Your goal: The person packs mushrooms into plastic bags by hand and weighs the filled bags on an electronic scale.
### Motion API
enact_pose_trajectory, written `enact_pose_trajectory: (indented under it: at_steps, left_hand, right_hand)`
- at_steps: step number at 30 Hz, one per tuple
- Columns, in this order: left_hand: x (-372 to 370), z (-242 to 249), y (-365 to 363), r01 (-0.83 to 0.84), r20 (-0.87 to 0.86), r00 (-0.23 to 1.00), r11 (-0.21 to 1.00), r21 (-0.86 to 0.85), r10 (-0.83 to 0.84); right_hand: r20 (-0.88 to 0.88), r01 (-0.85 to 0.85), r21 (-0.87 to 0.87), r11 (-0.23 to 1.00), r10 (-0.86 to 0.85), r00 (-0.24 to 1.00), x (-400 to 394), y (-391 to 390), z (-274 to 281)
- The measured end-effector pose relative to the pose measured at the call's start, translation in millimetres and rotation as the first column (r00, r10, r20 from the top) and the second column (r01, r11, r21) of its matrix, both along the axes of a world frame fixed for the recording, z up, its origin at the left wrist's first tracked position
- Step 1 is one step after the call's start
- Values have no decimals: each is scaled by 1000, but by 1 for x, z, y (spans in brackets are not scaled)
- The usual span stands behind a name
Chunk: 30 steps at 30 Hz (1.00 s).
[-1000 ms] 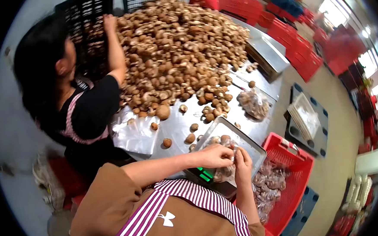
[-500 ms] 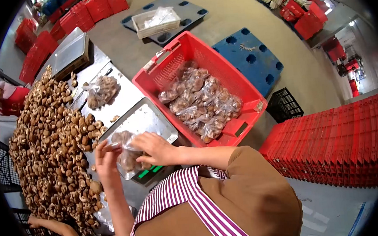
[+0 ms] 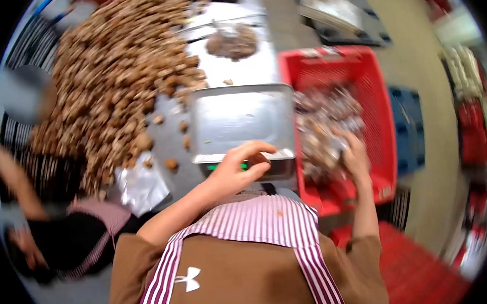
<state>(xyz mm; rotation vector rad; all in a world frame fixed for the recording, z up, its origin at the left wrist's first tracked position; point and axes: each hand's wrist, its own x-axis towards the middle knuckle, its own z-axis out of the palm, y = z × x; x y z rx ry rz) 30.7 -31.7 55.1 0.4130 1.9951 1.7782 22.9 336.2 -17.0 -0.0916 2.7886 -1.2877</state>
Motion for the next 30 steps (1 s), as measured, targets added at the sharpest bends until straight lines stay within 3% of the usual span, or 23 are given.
enact_pose_trajectory:
  at_steps: [1, 2, 4, 5, 7, 9, 10, 12, 15, 17, 18, 19, 21, 23, 25, 27, 30]
  left_hand:
    - [2, -13, -11, -18, 34, 999, 996, -86, 21]
    - [9, -31, -21, -91, 44, 994, 992, -91, 96]
    - [19, -58, -40, -213, 89, 970, 969, -125, 225]
    - [24, -68, -51, -267, 77, 957, 955, -130, 278]
    - [35, -89, -78, -339, 126, 916, 902, -266, 381]
    - [48, -116, -106, -446, 155, 855, 855, -266, 494]
    - [53, -121, -120, -498, 179, 814, 823, -271, 552]
    - [67, -139, -150, -599, 179, 739, 755, -268, 650]
    - [76, -145, -185, -677, 176, 675, 696, -240, 717]
    - [82, -153, -203, -737, 216, 610, 647, -199, 762]
    - [86, -158, -211, -764, 221, 580, 618, -187, 784]
    - [90, -171, -223, -768, 217, 578, 614, -181, 787]
    - [98, -198, -249, -887, -232, 412, 330, -322, 881]
    - [106, -198, -277, -955, -315, 110, 12, -297, 943]
    - [126, -219, -320, -932, -659, 25, -220, -287, 752]
    - [137, -210, -343, -872, -643, -62, -355, -337, 763]
    - [147, -193, -373, -826, -614, -27, -364, -430, 789]
  right_hand:
    - [19, -40, 56, 998, 39, 999, 0, 20, -20]
    - [31, -39, 257, 966, 32, 999, 9, 55, -67]
    - [55, -190, 375, 908, 183, 982, 16, 54, -71]
    - [234, -225, 406, 886, 137, 963, 24, 72, -104]
    - [336, -346, 456, 820, 201, 920, 46, 107, -169]
    - [403, -391, 473, 790, 201, 893, 59, 123, -204]
    - [394, -410, 473, 780, 230, 890, 43, 107, -191]
    - [509, -294, 535, 792, -24, 860, 26, 81, -151]
    - [267, -148, 550, 822, -6, 964, -13, 51, -114]
    - [144, -79, 451, 889, 15, 990, -38, 20, -86]
    - [31, -69, 316, 946, 62, 998, -47, 18, -95]
    - [23, -71, 317, 946, 67, 997, -53, 3, -86]
    - [-1, -95, 167, 981, 96, 995, -65, -35, -67]
    - [-49, -116, 174, 978, 126, 991, -66, -74, -44]
    - [-59, -149, 130, 980, 158, 986, -67, -110, -28]
    - [-83, -168, 138, 976, 180, 980, -67, -140, -18]
    - [-171, -228, 210, 951, 265, 949, -68, -169, -20]
